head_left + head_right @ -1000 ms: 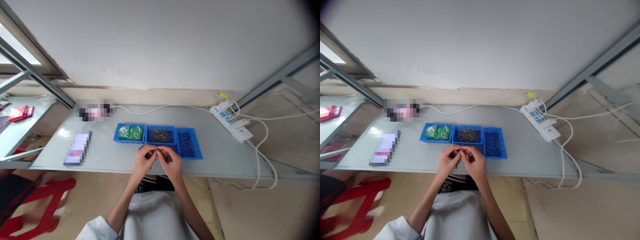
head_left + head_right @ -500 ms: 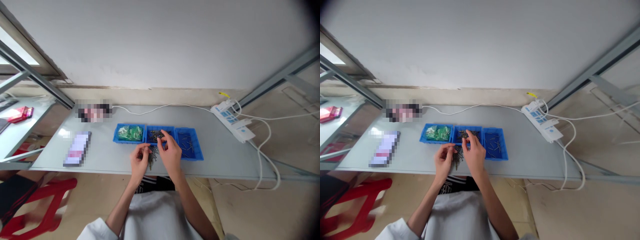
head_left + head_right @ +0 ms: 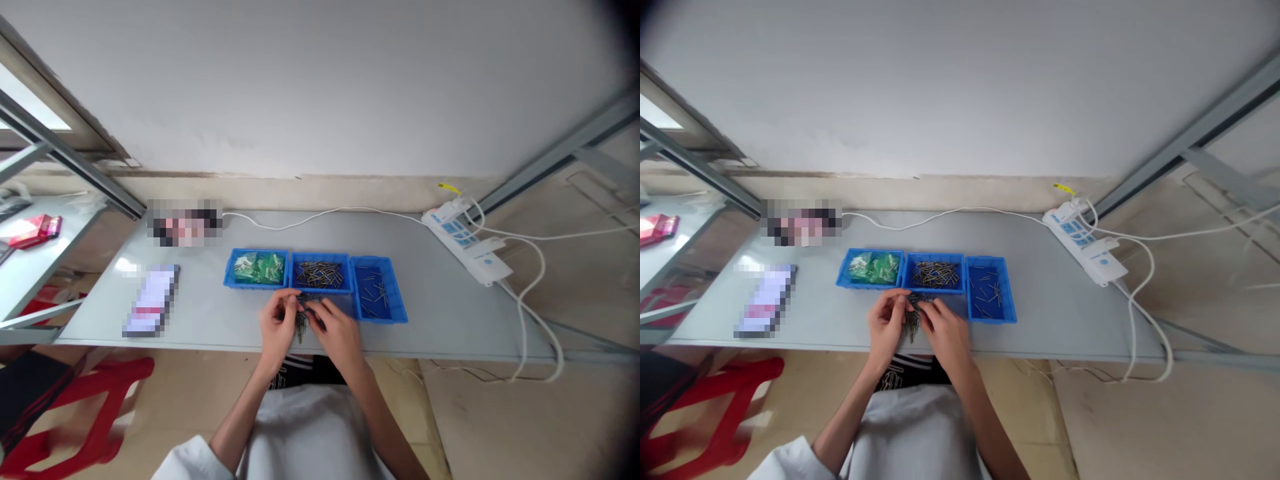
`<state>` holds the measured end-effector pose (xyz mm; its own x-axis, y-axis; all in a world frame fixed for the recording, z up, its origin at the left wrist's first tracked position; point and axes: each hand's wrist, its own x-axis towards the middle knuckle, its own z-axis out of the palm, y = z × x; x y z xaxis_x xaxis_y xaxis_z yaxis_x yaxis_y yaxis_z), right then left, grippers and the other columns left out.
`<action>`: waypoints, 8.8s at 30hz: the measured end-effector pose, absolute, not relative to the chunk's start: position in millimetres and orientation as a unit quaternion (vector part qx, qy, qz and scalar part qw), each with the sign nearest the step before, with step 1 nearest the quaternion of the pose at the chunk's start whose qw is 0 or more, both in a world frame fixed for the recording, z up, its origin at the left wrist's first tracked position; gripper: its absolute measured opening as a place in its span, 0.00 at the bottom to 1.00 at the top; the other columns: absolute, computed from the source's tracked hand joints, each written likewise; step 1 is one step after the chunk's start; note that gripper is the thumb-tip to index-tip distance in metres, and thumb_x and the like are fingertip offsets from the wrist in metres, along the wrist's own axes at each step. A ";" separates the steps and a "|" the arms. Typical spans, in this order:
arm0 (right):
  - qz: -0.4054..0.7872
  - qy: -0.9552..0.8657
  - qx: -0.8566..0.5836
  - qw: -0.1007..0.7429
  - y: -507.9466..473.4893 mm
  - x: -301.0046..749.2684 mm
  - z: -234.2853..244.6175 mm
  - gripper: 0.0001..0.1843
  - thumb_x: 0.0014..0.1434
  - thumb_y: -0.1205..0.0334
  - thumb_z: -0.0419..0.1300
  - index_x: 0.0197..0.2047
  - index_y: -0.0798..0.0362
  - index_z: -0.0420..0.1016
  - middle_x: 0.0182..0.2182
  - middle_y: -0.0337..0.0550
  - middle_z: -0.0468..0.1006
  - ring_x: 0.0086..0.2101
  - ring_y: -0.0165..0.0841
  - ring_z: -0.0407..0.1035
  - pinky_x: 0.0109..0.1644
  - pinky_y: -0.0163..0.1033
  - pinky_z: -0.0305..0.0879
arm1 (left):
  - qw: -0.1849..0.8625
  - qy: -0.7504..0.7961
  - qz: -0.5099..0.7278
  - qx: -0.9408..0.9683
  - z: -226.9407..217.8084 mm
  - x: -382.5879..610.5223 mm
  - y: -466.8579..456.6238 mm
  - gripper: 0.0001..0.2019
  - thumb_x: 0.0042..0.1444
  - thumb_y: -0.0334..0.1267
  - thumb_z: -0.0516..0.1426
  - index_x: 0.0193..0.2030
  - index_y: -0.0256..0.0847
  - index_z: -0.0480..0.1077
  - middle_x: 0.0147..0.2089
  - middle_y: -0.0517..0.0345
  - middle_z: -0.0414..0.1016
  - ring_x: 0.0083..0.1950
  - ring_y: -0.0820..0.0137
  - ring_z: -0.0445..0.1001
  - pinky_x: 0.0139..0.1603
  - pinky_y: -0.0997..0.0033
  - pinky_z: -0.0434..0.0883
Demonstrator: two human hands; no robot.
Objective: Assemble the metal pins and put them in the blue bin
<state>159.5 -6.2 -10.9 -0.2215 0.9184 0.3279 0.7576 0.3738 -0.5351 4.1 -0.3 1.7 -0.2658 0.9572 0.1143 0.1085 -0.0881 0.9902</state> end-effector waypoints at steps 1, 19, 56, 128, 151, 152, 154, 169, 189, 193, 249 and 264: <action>0.131 -0.776 -0.539 0.298 -4.3 158.7 -10.7 0.11 0.78 0.61 0.57 0.50 0.46 0.83 0.39 0.40 0.83 0.32 0.32 0.80 0.34 0.36 0.65 | 0.377 0.560 0.565 0.475 1.5 4.2 -0.1 0.15 0.72 0.51 0.61 0.46 0.41 0.81 0.29 0.61 0.78 0.28 0.72 0.74 0.32 0.75 0.71; 0.130 -0.772 -0.550 0.290 -1.8 161.6 -9.2 0.11 0.77 0.63 0.57 0.46 0.46 0.82 0.39 0.40 0.83 0.33 0.33 0.79 0.35 0.36 0.65 | 0.382 0.563 0.558 0.475 -0.2 4.4 0.5 0.15 0.73 0.50 0.60 0.47 0.41 0.81 0.29 0.60 0.78 0.28 0.73 0.74 0.32 0.75 0.70; 0.184 -0.744 -0.563 0.311 1.7 157.9 -9.4 0.10 0.76 0.61 0.57 0.44 0.47 0.80 0.35 0.39 0.81 0.32 0.34 0.76 0.35 0.36 0.62 | 0.382 0.561 0.563 0.472 1.8 4.0 1.2 0.13 0.73 0.49 0.60 0.46 0.42 0.80 0.30 0.60 0.79 0.30 0.72 0.77 0.33 0.76 0.72; 0.295 -0.620 -0.506 0.523 -8.4 157.6 -13.4 0.09 0.75 0.62 0.60 0.54 0.49 0.78 0.38 0.41 0.85 0.32 0.31 0.77 0.39 0.35 0.75 | 0.351 0.448 0.531 0.627 -3.5 4.4 5.8 0.03 0.68 0.34 0.64 0.41 0.41 0.79 0.45 0.53 0.82 0.29 0.76 0.71 0.30 0.76 0.68; 0.112 -0.625 -0.518 0.573 15.2 150.9 27.2 0.03 0.74 0.62 0.64 0.48 0.49 0.79 0.31 0.37 0.82 0.23 0.27 0.67 0.31 0.34 0.71 | 0.372 0.519 0.553 0.535 -2.7 4.2 1.0 0.10 0.72 0.45 0.61 0.52 0.43 0.78 0.41 0.54 0.84 0.29 0.73 0.72 0.34 0.74 0.72; 0.099 -0.624 -0.527 0.569 20.4 151.8 32.3 0.04 0.74 0.61 0.64 0.50 0.49 0.79 0.31 0.36 0.81 0.22 0.27 0.67 0.32 0.34 0.71 | 0.372 0.524 0.563 0.519 -2.2 4.1 0.0 0.11 0.73 0.46 0.61 0.52 0.42 0.78 0.41 0.54 0.84 0.30 0.73 0.73 0.34 0.74 0.72; 0.089 -0.632 -0.539 0.550 26.6 153.6 39.2 0.07 0.75 0.60 0.63 0.53 0.49 0.79 0.29 0.35 0.80 0.22 0.27 0.66 0.34 0.34 0.71 | 0.371 0.529 0.582 0.494 -2.3 3.4 -1.8 0.13 0.73 0.49 0.60 0.51 0.42 0.77 0.38 0.55 0.83 0.30 0.72 0.74 0.33 0.74 0.72; 0.172 -0.731 -0.574 0.326 -0.6 155.3 -14.4 0.15 0.72 0.63 0.62 0.58 0.41 0.82 0.36 0.40 0.88 0.28 0.35 0.79 0.29 0.36 0.64 | 0.372 0.544 0.583 0.474 -2.4 2.2 -3.1 0.17 0.74 0.52 0.59 0.44 0.41 0.80 0.30 0.59 0.79 0.29 0.72 0.75 0.34 0.73 0.74; 0.188 -0.738 -0.556 0.331 0.5 155.6 -7.4 0.06 0.76 0.62 0.56 0.47 0.45 0.75 0.29 0.36 0.81 0.27 0.34 0.76 0.30 0.36 0.60 | 0.375 0.549 0.573 0.479 -0.5 2.4 -1.4 0.14 0.74 0.48 0.58 0.45 0.42 0.79 0.31 0.59 0.79 0.30 0.72 0.75 0.35 0.74 0.72; 0.233 -0.689 -0.541 0.422 -3.0 152.2 -5.0 0.05 0.76 0.59 0.56 0.48 0.47 0.73 0.33 0.39 0.83 0.30 0.33 0.78 0.35 0.35 0.68 | 0.364 0.548 0.554 0.511 -0.2 4.3 -0.6 0.12 0.73 0.48 0.60 0.48 0.42 0.79 0.31 0.59 0.79 0.29 0.71 0.75 0.33 0.73 0.72; 0.328 -0.589 -0.534 0.510 -1.9 152.8 -8.8 0.10 0.74 0.57 0.59 0.43 0.49 0.80 0.30 0.37 0.83 0.27 0.31 0.74 0.34 0.34 0.69 | 0.391 0.472 0.527 0.589 -1.3 6.9 6.5 0.04 0.69 0.36 0.61 0.41 0.42 0.73 0.41 0.54 0.79 0.39 0.70 0.79 0.40 0.74 0.75; 0.336 -0.587 -0.542 0.498 -0.6 153.2 -10.5 0.11 0.74 0.55 0.58 0.43 0.49 0.80 0.30 0.38 0.83 0.28 0.32 0.75 0.34 0.34 0.69 | 0.392 0.484 0.519 0.586 -3.5 8.2 7.5 0.02 0.67 0.35 0.62 0.41 0.42 0.74 0.39 0.56 0.79 0.35 0.71 0.78 0.38 0.73 0.75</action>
<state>153.2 -0.6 -10.5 0.0846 0.9718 0.2200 0.3019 0.1855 -0.9351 8.2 7.5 -3.5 -0.0064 0.9738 0.2275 0.1601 -0.2236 0.9614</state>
